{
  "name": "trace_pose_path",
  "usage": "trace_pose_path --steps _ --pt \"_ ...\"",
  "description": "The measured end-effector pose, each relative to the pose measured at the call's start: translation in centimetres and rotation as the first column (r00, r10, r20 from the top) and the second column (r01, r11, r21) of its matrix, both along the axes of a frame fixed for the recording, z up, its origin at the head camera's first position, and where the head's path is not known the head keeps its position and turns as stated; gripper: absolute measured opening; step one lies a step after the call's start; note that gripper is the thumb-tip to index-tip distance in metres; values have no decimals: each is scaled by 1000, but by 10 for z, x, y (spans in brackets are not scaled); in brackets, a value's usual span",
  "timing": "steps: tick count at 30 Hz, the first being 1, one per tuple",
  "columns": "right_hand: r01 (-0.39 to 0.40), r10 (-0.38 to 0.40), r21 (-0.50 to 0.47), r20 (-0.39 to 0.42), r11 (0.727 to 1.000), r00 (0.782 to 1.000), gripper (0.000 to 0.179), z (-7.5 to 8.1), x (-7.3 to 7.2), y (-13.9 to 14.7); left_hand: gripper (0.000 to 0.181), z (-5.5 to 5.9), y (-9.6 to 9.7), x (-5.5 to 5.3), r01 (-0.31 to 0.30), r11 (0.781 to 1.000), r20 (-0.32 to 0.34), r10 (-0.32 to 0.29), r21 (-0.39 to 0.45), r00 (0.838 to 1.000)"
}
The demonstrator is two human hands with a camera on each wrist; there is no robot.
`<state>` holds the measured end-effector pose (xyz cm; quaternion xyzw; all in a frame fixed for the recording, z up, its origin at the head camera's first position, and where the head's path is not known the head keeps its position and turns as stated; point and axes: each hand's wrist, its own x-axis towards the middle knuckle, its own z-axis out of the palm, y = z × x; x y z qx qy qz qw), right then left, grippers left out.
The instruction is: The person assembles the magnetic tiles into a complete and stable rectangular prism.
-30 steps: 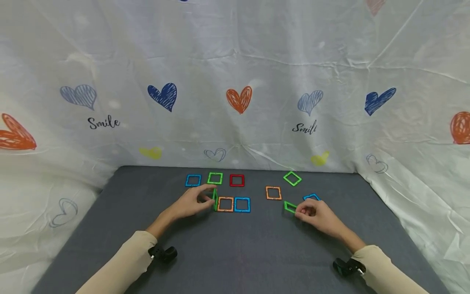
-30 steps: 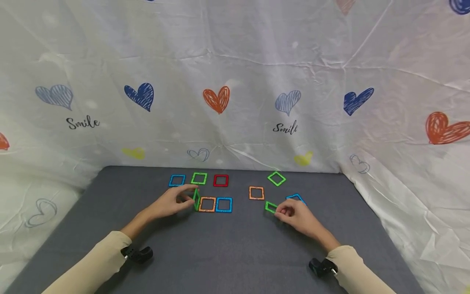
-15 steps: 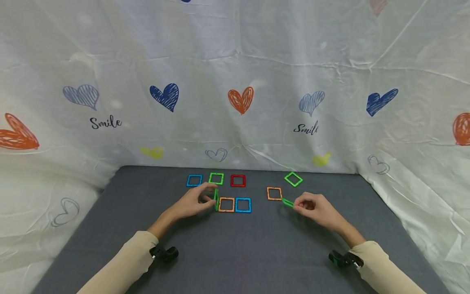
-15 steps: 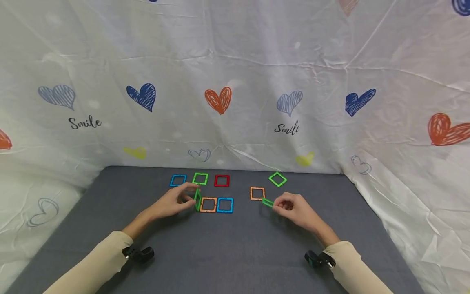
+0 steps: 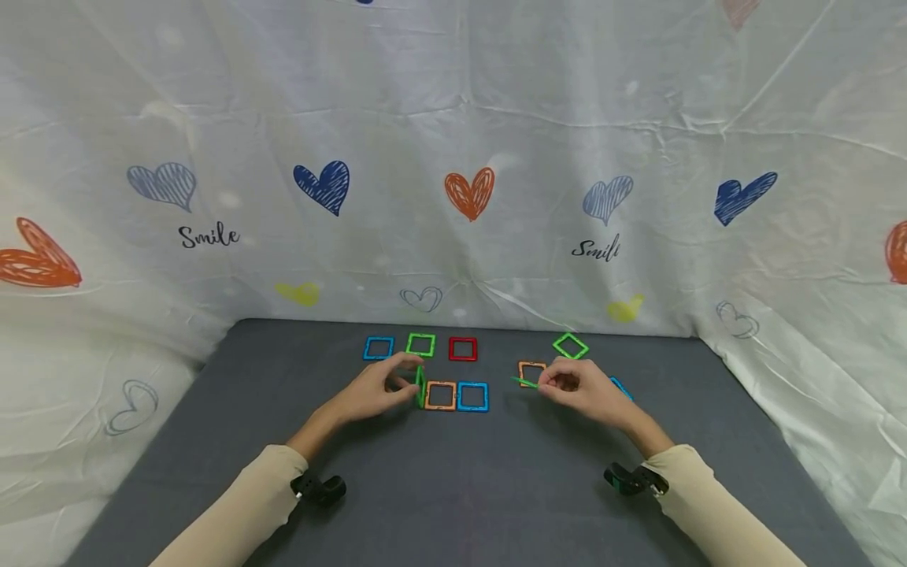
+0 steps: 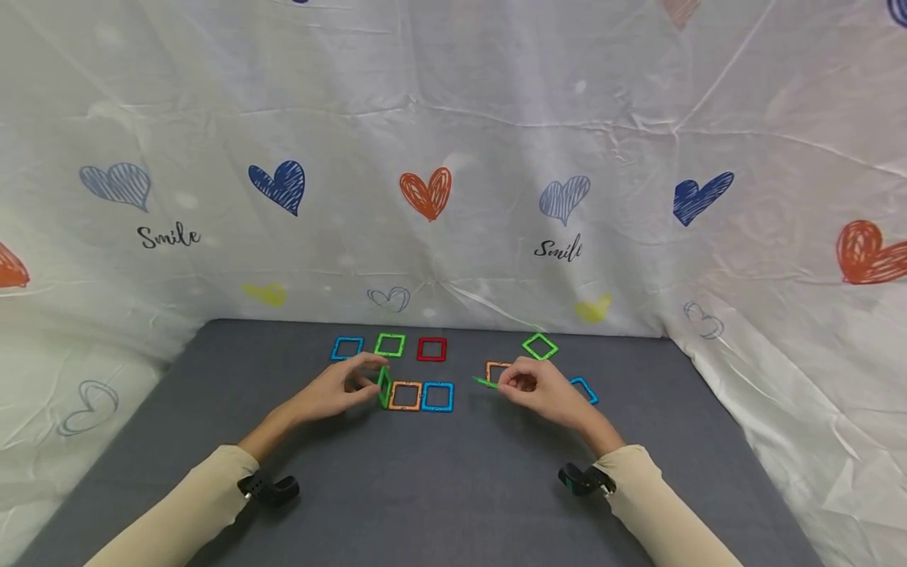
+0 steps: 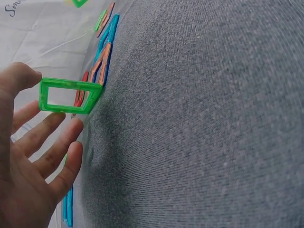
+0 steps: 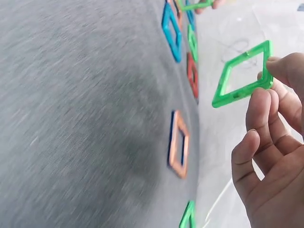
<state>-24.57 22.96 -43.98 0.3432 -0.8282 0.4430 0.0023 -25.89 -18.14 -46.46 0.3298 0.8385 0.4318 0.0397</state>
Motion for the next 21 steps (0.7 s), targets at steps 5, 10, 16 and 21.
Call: trace_pose_path --steps 5,10,16,21 --pt "-45 45 -4 -16 999 999 8 2 -7 -18 49 0 2 0 -12 1000 -2 12 -6 1000" --pt "-102 102 -19 -12 995 995 9 8 -5 -36 49 1 3 0 -10 1000 2 10 -12 1000" --pt "-119 119 -26 6 993 993 11 -5 -11 -44 48 1 3 -1 -9 1000 13 10 -14 1000" --pt "-144 145 -48 13 988 989 9 -10 -13 -50 48 2 4 -1 -13 1000 14 13 -17 1000"
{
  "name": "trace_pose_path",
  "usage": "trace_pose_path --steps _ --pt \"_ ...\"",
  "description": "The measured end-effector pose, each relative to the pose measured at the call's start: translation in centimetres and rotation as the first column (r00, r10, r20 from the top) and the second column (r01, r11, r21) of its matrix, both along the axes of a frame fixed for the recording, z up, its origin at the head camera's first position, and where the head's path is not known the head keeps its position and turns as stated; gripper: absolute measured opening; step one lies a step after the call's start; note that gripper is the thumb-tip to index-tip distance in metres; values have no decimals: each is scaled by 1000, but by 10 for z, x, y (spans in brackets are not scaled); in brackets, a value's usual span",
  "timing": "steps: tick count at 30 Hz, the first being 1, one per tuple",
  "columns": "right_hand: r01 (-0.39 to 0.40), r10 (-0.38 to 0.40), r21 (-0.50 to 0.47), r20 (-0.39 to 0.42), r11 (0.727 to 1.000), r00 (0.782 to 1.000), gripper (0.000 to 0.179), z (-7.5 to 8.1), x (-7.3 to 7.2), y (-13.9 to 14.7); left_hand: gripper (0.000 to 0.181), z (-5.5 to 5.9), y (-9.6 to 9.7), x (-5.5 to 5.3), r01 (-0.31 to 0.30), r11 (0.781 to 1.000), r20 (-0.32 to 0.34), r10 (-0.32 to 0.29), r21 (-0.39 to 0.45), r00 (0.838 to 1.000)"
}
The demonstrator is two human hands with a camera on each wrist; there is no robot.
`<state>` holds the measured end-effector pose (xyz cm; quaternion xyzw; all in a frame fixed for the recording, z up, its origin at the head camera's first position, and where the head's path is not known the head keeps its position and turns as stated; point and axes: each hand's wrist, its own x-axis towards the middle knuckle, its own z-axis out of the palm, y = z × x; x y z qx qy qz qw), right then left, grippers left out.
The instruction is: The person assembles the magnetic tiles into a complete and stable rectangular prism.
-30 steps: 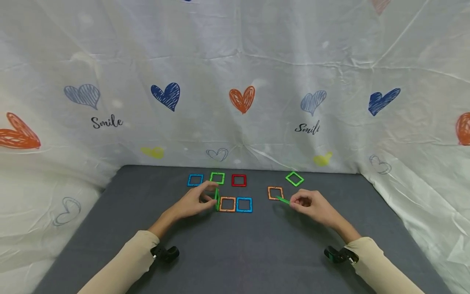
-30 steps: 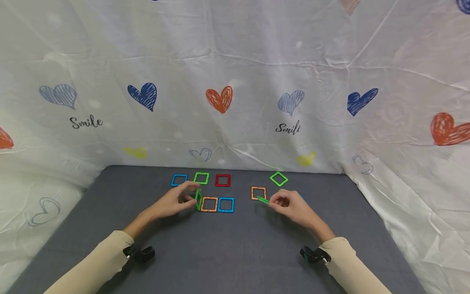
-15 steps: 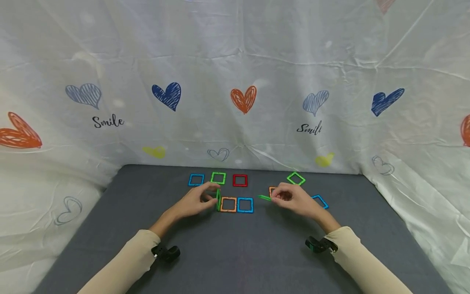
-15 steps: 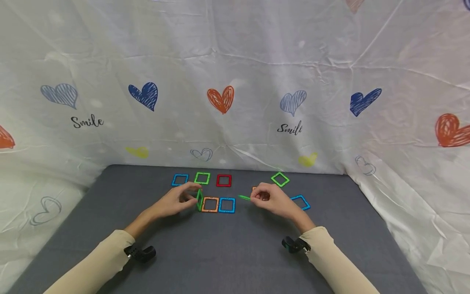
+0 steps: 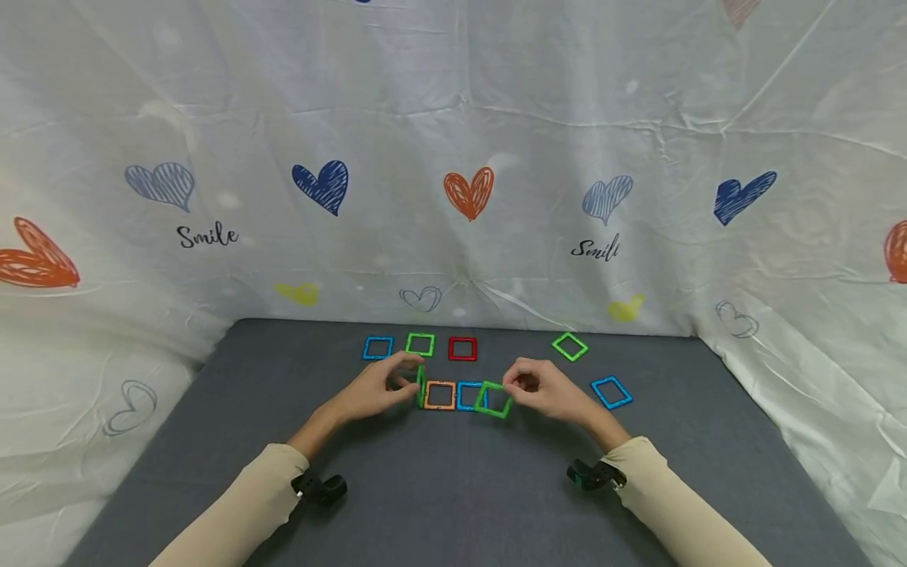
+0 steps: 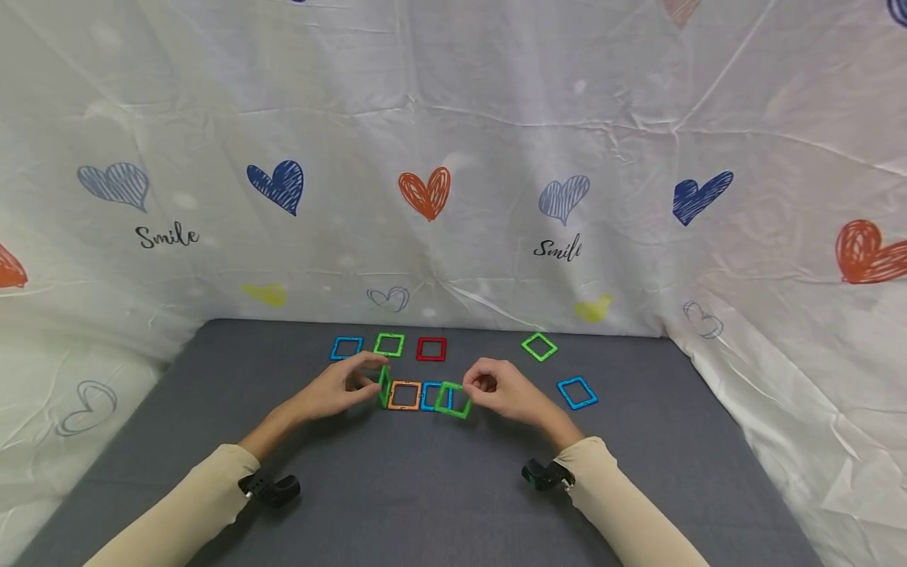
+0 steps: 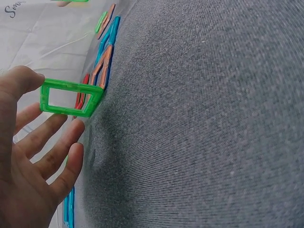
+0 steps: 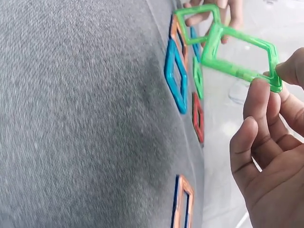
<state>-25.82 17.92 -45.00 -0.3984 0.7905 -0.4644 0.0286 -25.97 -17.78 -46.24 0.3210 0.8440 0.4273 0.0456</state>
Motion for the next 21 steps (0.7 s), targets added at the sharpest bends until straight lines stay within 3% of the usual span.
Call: trace_pose_path --steps 7,13,21 --pt "-10 11 -16 61 1000 998 3 -1 3 -12 48 -2 -1 -1 -1 1000 -2 1 4 1000" --pt "5 -6 18 46 1000 999 12 1 4 -20 49 -3 -2 -2 5 1000 -8 -5 13 1000" --pt "-21 21 4 63 1000 998 10 0 5 -26 49 -4 -2 -2 -2 1000 -2 2 13 1000"
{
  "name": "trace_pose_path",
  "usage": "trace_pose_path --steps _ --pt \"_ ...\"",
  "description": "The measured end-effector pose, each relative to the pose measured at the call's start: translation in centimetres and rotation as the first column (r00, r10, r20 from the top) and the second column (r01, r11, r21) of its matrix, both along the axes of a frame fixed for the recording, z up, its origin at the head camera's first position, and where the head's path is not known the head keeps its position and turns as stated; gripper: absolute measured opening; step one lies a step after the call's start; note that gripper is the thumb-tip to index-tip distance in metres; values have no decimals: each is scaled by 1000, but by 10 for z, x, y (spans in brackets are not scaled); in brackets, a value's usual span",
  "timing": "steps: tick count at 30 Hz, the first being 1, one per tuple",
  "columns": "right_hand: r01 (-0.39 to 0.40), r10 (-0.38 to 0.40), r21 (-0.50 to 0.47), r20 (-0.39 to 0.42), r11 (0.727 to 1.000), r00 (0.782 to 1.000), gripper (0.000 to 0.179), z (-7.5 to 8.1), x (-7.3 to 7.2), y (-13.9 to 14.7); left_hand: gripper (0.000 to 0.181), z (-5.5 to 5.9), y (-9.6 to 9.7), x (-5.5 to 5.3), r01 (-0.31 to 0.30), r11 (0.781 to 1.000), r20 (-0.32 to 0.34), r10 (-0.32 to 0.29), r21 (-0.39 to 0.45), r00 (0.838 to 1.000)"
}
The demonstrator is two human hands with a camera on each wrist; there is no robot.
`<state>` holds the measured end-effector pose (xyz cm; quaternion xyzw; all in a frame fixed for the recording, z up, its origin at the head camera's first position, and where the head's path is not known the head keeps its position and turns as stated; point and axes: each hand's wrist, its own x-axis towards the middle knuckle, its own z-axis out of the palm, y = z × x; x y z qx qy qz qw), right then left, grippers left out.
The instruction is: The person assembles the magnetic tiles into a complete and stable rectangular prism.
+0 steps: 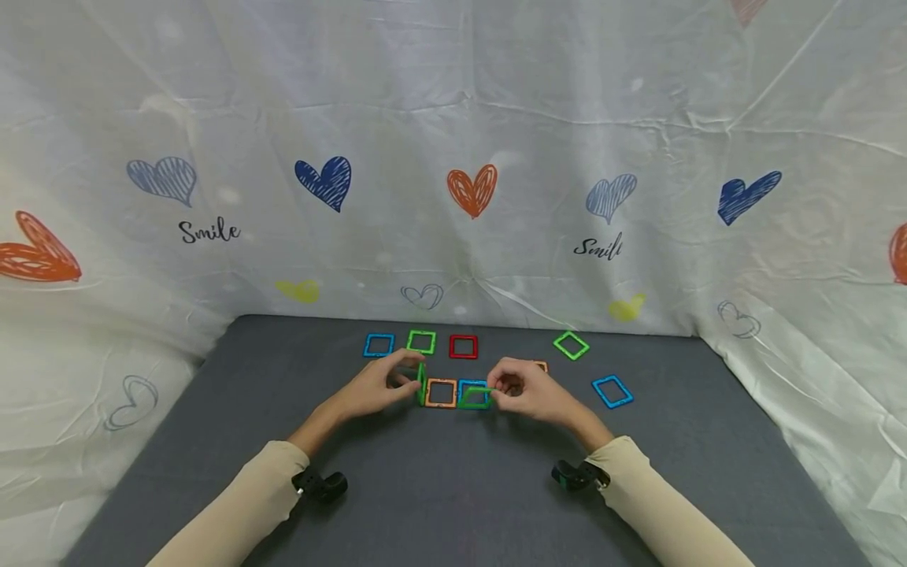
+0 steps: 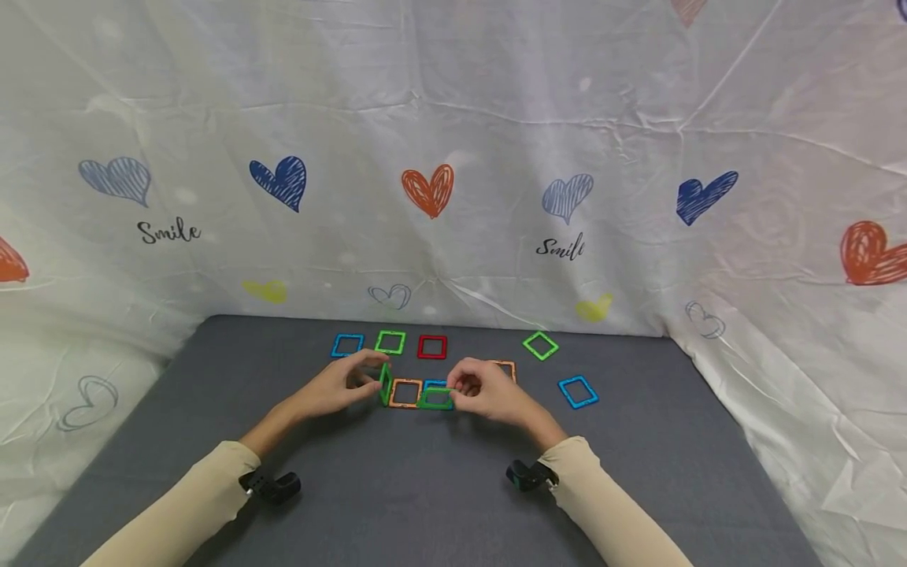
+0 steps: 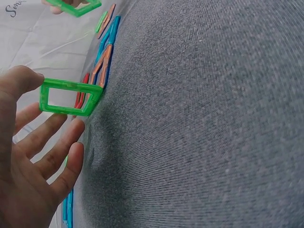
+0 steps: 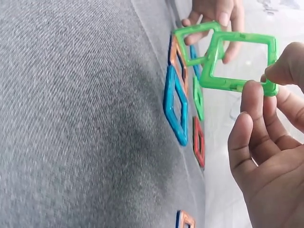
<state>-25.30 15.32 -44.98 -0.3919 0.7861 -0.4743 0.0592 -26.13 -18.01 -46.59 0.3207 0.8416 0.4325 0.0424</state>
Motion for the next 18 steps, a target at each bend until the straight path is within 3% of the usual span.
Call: trace_pose_path --steps 8,14,18 --pt "-47 47 -66 -12 997 999 12 -4 0 -4 49 0 0 2 10 1000 12 -10 18 1000" --pt "-1 -2 -77 -41 997 999 14 -5 3 -11 50 0 -1 1 9 999 19 -10 37 1000" --pt "28 -29 -67 -21 997 999 13 7 12 -18 50 0 -1 1 1 1000 19 -1 28 1000"
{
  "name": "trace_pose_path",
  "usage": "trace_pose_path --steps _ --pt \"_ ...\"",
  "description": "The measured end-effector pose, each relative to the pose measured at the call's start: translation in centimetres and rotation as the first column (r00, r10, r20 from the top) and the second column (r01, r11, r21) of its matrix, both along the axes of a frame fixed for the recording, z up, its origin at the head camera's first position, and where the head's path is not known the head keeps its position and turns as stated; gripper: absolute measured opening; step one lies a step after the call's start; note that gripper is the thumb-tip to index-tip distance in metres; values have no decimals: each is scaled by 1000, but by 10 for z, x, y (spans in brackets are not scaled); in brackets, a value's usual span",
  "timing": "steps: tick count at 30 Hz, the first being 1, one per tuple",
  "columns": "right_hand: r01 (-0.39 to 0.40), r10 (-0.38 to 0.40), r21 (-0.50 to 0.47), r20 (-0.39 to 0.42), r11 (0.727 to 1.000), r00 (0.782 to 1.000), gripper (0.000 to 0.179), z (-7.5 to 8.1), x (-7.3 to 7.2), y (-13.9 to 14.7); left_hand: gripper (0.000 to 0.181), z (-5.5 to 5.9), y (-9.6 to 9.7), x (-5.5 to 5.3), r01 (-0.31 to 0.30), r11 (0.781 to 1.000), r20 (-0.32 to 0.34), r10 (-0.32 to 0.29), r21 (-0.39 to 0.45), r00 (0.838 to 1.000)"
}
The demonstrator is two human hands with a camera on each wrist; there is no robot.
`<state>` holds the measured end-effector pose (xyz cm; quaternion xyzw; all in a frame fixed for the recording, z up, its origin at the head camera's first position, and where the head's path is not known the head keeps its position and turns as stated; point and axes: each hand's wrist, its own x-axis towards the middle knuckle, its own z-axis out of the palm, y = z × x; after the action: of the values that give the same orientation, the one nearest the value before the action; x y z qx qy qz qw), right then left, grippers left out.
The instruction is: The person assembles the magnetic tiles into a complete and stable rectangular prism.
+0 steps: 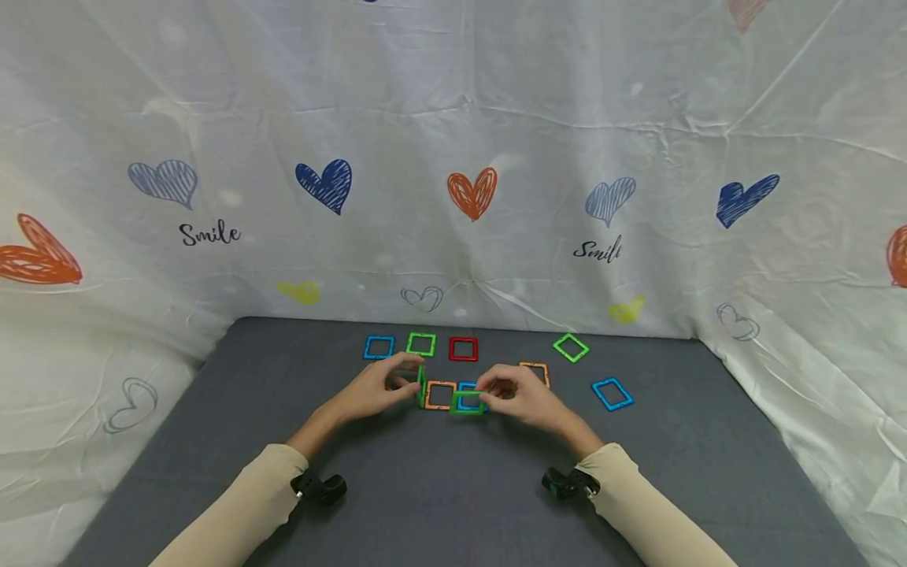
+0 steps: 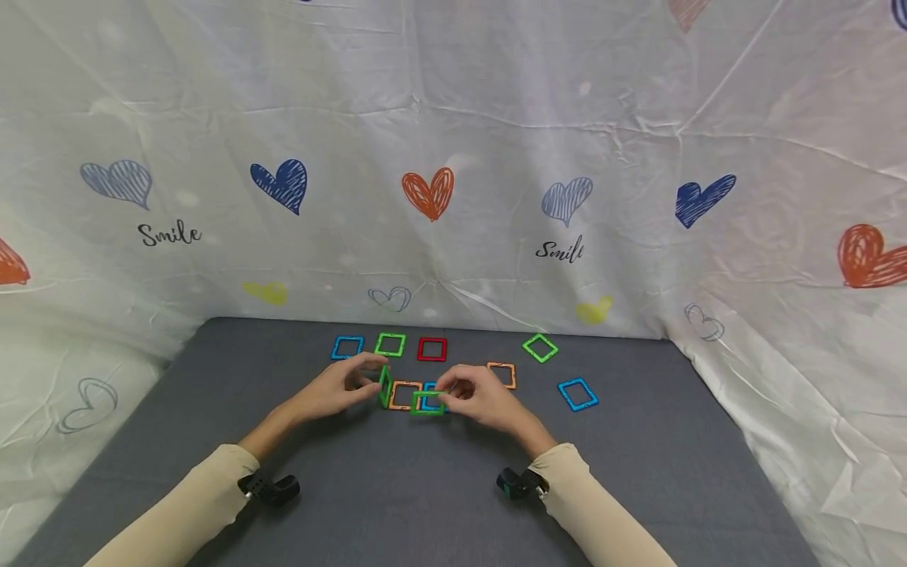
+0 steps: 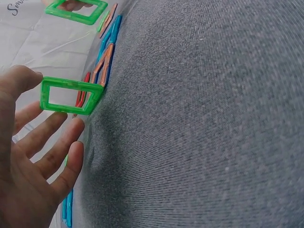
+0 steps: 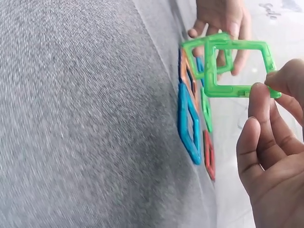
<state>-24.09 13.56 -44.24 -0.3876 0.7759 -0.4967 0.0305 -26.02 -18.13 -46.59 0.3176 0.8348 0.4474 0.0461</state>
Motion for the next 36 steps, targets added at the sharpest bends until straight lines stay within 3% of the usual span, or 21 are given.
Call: trace_pose_path --steps 6,18,36 --pt "13 -13 -16 5 1000 1000 12 12 8 -9 48 -1 1 -2 -8 1000 -17 8 -9 1000" --pt "-22 24 -77 19 997 1000 13 3 5 -28 43 0 0 -1 26 999 3 -26 17 1000" --pt "-18 21 -75 29 997 999 13 0 3 -41 40 -3 -1 -5 48 997 -5 -47 55 999"
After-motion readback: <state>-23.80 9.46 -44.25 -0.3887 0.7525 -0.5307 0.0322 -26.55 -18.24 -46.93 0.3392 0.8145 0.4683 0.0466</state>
